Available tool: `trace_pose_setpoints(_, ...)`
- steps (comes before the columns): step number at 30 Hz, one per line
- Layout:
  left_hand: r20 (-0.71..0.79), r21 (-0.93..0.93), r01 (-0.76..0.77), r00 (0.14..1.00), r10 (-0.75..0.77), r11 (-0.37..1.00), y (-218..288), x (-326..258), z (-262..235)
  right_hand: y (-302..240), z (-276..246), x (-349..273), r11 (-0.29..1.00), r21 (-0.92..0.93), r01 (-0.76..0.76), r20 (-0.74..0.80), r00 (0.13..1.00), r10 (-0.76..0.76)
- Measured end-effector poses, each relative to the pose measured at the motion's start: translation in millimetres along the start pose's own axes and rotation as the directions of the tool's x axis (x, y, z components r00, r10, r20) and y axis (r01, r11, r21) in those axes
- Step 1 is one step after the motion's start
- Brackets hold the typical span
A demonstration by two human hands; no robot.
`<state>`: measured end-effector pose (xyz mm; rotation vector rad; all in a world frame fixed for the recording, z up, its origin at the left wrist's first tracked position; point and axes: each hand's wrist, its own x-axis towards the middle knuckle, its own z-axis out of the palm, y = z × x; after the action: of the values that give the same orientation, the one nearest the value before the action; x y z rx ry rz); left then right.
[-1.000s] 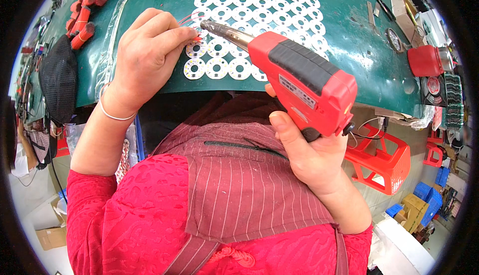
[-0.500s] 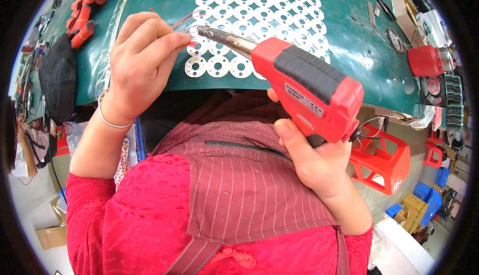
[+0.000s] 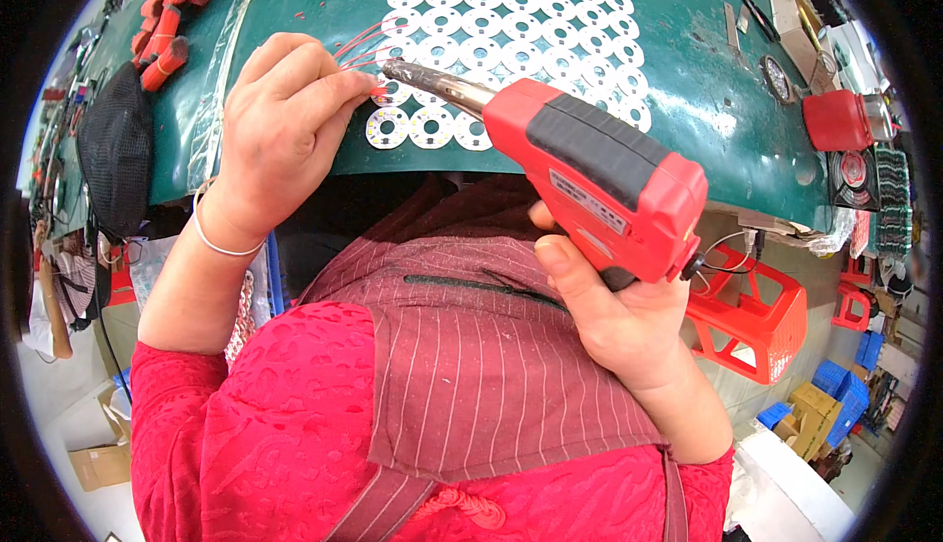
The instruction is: The person assembles small electrical components and red wires into a white circular grid, using a soldering iron.
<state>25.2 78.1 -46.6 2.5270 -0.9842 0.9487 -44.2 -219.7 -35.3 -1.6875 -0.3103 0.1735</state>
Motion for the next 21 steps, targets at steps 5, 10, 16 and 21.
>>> trace_pose_setpoints(5,-0.007,-0.01,0.001,1.0,-0.001,1.0,0.4,-0.4,1.2,3.7,6.0,4.5,0.996,0.018,0.088,-0.015,0.996,-0.088)
trace_pose_setpoints(10,-0.004,-0.003,0.0,1.0,0.0,1.0,1.0,0.0,0.6,2.6,6.8,4.4,0.997,-0.009,0.078,-0.006,0.997,-0.078)
trace_pose_setpoints(16,-0.012,-0.002,-0.003,1.0,0.003,1.0,0.3,-0.2,1.8,9.5,-1.6,2.3,0.988,-0.109,0.106,0.061,0.993,-0.1)
trace_pose_setpoints(21,-0.012,-0.003,-0.004,1.0,0.004,1.0,0.9,0.2,2.3,7.4,1.3,4.2,0.986,-0.089,0.143,0.097,0.986,-0.134)
